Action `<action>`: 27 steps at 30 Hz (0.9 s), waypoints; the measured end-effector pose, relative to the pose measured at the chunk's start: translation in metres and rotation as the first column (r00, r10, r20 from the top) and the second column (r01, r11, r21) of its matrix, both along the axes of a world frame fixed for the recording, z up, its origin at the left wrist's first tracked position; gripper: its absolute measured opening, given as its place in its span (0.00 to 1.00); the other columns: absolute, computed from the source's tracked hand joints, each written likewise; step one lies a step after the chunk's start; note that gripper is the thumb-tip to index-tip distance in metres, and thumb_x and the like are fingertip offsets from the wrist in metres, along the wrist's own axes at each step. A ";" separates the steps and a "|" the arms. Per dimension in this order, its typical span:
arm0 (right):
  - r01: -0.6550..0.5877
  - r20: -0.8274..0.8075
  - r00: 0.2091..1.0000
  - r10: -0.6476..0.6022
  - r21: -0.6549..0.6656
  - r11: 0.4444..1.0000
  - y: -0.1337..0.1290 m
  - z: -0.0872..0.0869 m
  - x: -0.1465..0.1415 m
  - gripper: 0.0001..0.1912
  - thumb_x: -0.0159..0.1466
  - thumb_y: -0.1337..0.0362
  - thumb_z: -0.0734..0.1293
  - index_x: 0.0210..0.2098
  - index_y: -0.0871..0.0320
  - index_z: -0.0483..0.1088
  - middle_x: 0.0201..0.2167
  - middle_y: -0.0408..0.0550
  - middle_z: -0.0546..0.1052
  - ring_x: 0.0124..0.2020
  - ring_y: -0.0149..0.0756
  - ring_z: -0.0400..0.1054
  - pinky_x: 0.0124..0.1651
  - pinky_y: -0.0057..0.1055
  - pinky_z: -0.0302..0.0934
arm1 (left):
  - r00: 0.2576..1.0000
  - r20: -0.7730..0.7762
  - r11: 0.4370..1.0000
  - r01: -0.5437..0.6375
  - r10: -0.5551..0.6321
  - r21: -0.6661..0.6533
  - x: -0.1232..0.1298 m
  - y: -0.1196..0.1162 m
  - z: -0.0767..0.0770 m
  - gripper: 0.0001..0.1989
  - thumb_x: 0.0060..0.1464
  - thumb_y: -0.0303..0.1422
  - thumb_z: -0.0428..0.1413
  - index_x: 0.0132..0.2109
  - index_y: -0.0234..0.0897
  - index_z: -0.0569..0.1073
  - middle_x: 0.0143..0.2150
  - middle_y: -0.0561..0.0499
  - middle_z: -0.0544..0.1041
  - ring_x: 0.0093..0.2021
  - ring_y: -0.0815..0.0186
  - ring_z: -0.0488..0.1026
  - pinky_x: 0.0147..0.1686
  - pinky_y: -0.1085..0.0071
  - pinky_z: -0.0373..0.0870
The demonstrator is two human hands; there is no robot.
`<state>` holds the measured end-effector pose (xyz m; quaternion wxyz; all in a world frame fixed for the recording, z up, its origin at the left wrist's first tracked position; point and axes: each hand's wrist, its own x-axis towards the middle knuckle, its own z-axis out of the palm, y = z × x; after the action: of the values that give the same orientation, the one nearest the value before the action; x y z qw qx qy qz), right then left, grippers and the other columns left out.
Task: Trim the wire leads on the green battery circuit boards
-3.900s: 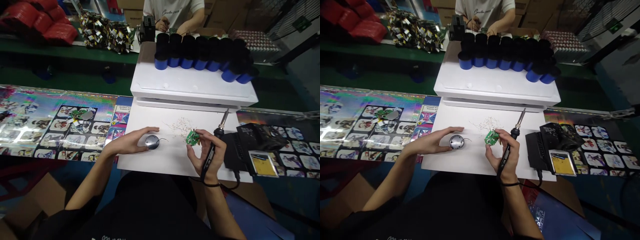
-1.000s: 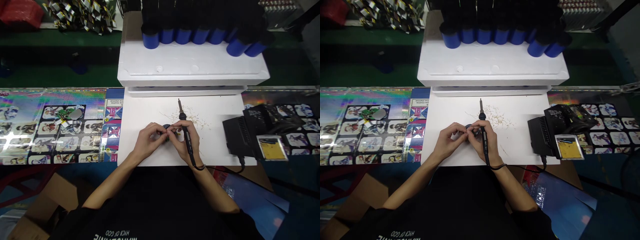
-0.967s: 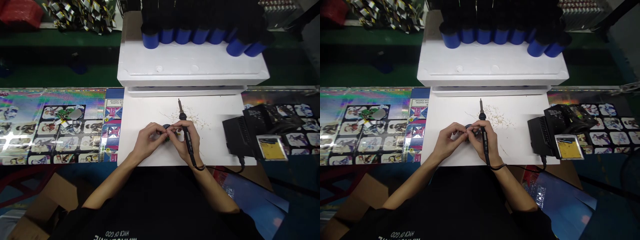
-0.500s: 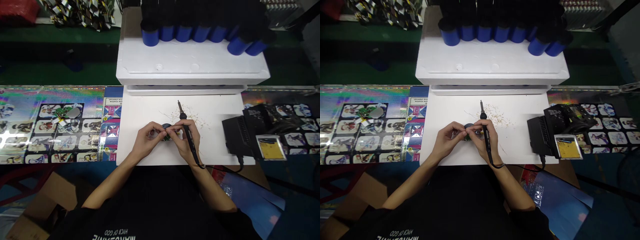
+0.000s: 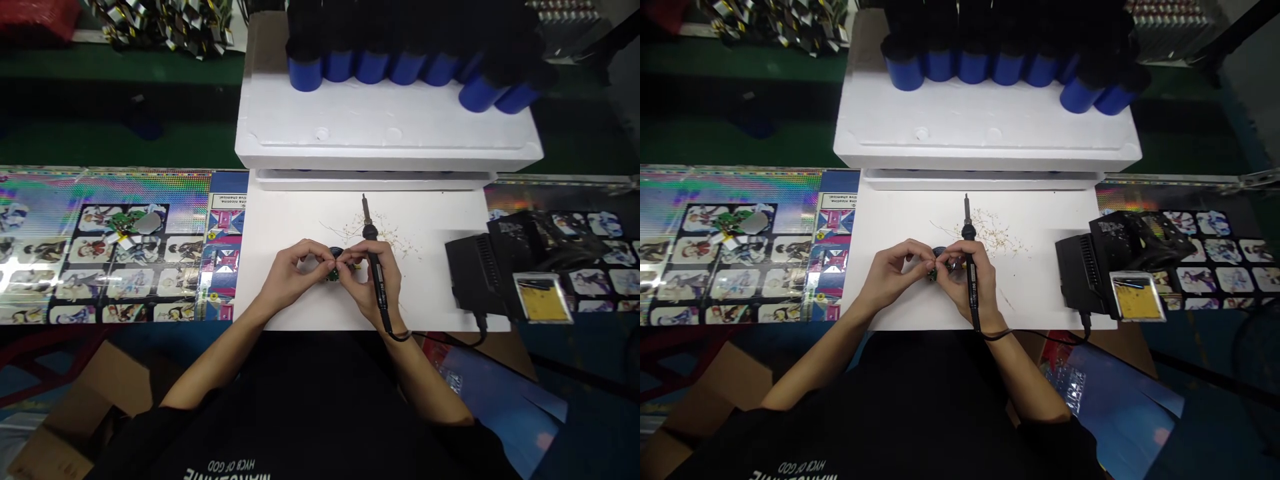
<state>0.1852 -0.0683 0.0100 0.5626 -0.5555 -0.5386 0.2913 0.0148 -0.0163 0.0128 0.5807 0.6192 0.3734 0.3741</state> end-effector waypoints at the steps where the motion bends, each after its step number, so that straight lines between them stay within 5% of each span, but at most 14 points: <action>1: -0.001 0.010 1.000 0.001 0.004 1.000 0.000 0.000 0.000 0.15 0.64 0.69 0.73 0.47 0.50 0.69 0.36 0.41 0.81 0.36 0.36 0.78 0.42 0.38 0.74 | 1.000 0.006 1.000 -0.004 0.004 -0.004 0.001 0.000 -0.001 0.06 0.63 0.36 0.65 0.40 0.39 0.80 0.41 0.48 0.82 0.44 0.61 0.78 0.49 0.63 0.72; 8: -0.010 0.267 0.964 -0.010 0.074 0.997 -0.016 -0.002 0.004 0.16 0.66 0.71 0.72 0.51 0.50 0.69 0.39 0.44 0.79 0.39 0.40 0.76 0.45 0.42 0.72 | 0.993 -0.110 0.995 0.044 -0.034 0.087 -0.008 0.005 0.007 0.04 0.65 0.34 0.62 0.41 0.38 0.78 0.41 0.48 0.80 0.43 0.62 0.76 0.46 0.65 0.71; 12: -0.116 0.504 0.862 0.044 0.111 0.987 -0.028 -0.008 0.006 0.21 0.66 0.67 0.76 0.55 0.51 0.69 0.44 0.50 0.82 0.43 0.48 0.73 0.46 0.47 0.70 | 0.948 -0.255 0.933 0.258 -0.193 0.251 -0.019 0.017 0.019 0.02 0.66 0.31 0.60 0.42 0.39 0.77 0.44 0.47 0.81 0.48 0.60 0.75 0.50 0.64 0.70; 15: -0.135 0.564 0.825 0.043 0.121 0.983 -0.029 -0.013 0.010 0.19 0.68 0.67 0.75 0.55 0.51 0.69 0.43 0.51 0.82 0.40 0.47 0.72 0.43 0.45 0.68 | 0.906 -0.308 0.913 0.358 -0.290 0.193 -0.023 0.023 0.023 0.03 0.68 0.32 0.57 0.43 0.39 0.75 0.45 0.49 0.81 0.46 0.62 0.75 0.48 0.65 0.69; 19: -0.182 0.583 0.809 0.077 0.124 0.975 -0.023 -0.013 0.021 0.16 0.70 0.69 0.72 0.55 0.51 0.69 0.41 0.50 0.82 0.39 0.46 0.71 0.43 0.43 0.68 | 0.922 -0.252 0.945 0.320 -0.294 0.069 -0.023 0.026 0.018 0.06 0.69 0.35 0.57 0.42 0.39 0.74 0.38 0.52 0.79 0.38 0.66 0.72 0.39 0.68 0.65; 27: -0.136 0.642 0.767 0.011 0.144 0.980 -0.016 -0.010 0.017 0.20 0.66 0.61 0.78 0.53 0.52 0.70 0.40 0.50 0.82 0.42 0.49 0.72 0.46 0.44 0.66 | 0.916 -0.300 0.950 0.301 -0.266 0.079 -0.022 0.024 0.014 0.05 0.67 0.34 0.58 0.42 0.38 0.74 0.37 0.53 0.77 0.37 0.67 0.72 0.39 0.70 0.66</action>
<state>0.2025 -0.0846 -0.0001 0.3830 -0.5458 -0.7431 0.0570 -0.0071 0.0078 0.0265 0.5292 0.7491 0.3356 0.2149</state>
